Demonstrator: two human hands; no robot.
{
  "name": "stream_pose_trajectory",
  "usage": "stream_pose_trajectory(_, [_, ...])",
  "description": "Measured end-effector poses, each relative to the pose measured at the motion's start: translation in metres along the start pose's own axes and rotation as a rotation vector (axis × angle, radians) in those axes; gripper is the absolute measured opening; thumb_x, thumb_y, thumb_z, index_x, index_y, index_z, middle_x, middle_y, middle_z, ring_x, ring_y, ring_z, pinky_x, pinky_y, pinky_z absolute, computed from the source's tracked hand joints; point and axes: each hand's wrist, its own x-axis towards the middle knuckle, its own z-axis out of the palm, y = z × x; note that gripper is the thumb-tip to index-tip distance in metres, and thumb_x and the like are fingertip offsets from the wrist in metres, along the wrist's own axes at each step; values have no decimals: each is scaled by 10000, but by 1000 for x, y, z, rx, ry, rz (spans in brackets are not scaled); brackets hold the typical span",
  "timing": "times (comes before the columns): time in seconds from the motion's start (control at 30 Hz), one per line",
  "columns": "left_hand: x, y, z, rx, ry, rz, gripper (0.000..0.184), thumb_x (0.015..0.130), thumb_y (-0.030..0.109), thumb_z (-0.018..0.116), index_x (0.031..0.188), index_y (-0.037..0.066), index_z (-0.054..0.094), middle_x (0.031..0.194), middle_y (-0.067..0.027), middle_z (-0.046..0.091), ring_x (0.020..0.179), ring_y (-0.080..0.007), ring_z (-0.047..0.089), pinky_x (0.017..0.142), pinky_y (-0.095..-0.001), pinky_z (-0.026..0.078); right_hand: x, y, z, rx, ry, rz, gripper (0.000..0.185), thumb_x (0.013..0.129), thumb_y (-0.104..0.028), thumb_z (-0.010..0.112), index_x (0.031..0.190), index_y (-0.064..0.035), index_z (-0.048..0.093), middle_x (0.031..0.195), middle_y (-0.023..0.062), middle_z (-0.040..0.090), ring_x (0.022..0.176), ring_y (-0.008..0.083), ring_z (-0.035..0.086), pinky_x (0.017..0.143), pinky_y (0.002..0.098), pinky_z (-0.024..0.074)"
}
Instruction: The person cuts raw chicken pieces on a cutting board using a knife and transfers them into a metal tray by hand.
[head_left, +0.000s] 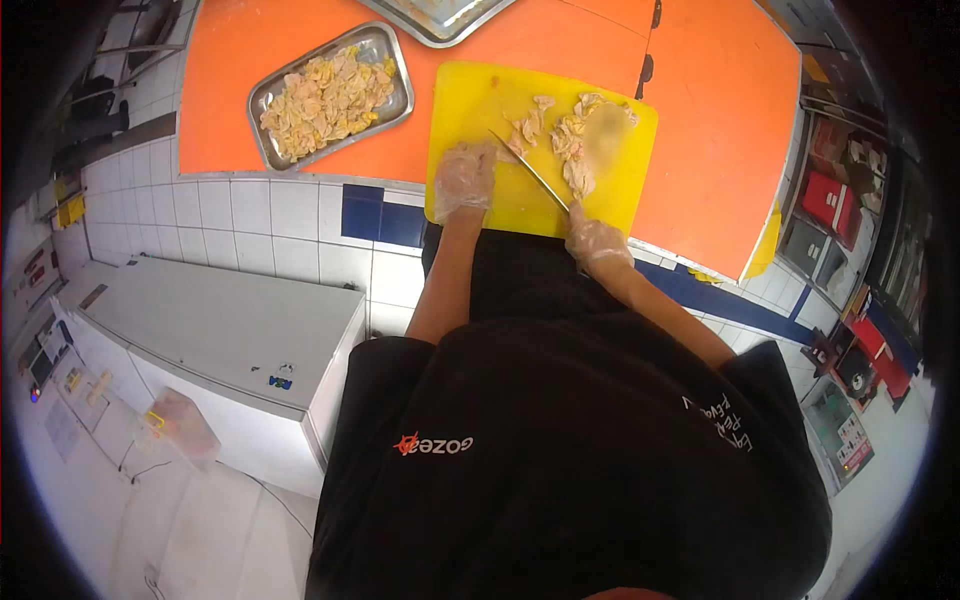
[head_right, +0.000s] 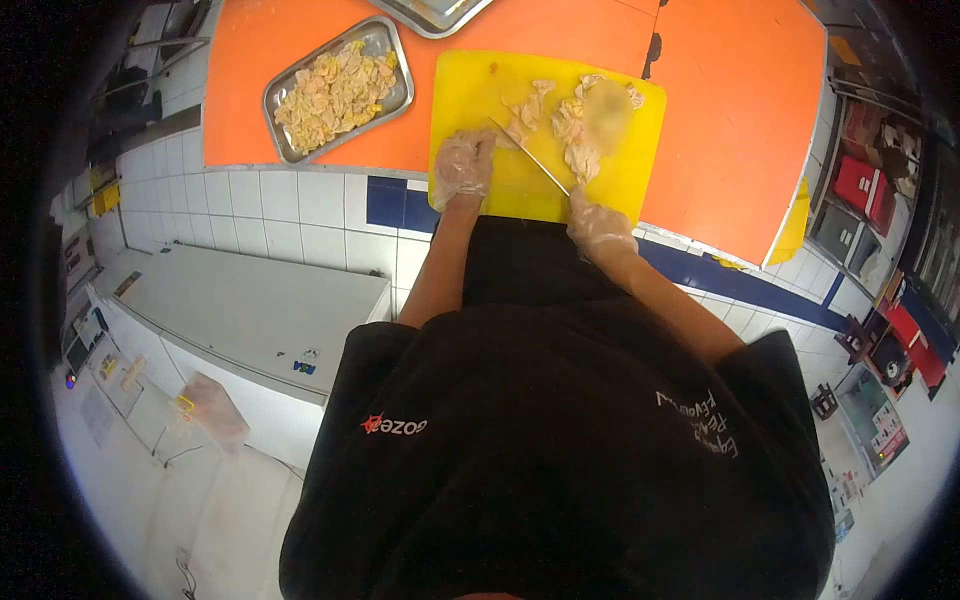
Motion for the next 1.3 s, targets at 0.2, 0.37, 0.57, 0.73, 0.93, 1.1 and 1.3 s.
stream_pose_trajectory(0.2, [6, 16, -18, 9, -206, -37, 248, 981, 313, 661, 962, 112, 806, 939, -159, 754, 949, -403, 694, 861, -522, 544, 79, -69, -29, 181, 127, -89, 195, 1058, -202, 488, 1199, -77, 539, 1029, 305, 755, 1006, 506, 740, 878, 634, 551])
stream_pose_trajectory(0.37, [5, 23, -27, -21, -180, -105, 297, 999, 328, 627, 1034, 100, 814, 1037, -179, 767, 1022, -395, 698, 945, -492, 537, 68, -53, -24, 140, 126, -125, 229, 1075, -237, 453, 1203, -74, 548, 1086, 307, 753, 1042, 513, 732, 895, 631, 551])
stream_pose_trajectory(0.57, [4, 11, -18, 75, -196, -87, 261, 967, 331, 703, 1060, 128, 839, 1029, -173, 785, 981, -401, 723, 892, -492, 568, -18, 3, -4, -66, -99, 106, 231, 1096, -226, 416, 1270, -87, 479, 1141, 276, 765, 1101, 488, 735, 921, 605, 565])
stream_pose_trajectory(0.73, [9, 23, -31, 109, -267, -11, 287, 971, 337, 700, 1090, 110, 829, 1036, -188, 782, 971, -412, 720, 898, -494, 568, 69, -48, -10, 114, 125, -91, 296, 1110, -311, 422, 1309, -105, 495, 1039, 316, 756, 974, 516, 742, 875, 625, 569])
stream_pose_trajectory(0.93, [0, 10, -33, -43, -143, -125, 332, 981, 368, 701, 1136, 90, 798, 981, -224, 757, 979, -411, 723, 943, -503, 562, 59, -42, -14, 124, 56, 24, 312, 1121, -325, 424, 1318, -97, 507, 1060, 305, 755, 1025, 502, 741, 890, 618, 570])
stream_pose_trajectory(1.1, [0, 17, -50, 164, -215, -59, 349, 992, 365, 717, 1158, 61, 753, 958, -219, 762, 996, -428, 726, 937, -513, 557, -5, -3, -17, 63, 25, -9, 376, 1140, -395, 433, 1310, -66, 499, 1044, 318, 748, 988, 510, 735, 871, 618, 566])
stream_pose_trajectory(1.3, [17, 47, -51, -245, -258, -306, 290, 1006, 237, 749, 963, -20, 620, 999, -194, 742, 829, -346, 751, 750, -409, 592, -8, 6, -19, 128, 162, -31, 356, 1143, -364, 444, 1286, -42, 499, 938, 318, 742, 926, 514, 730, 825, 641, 557])
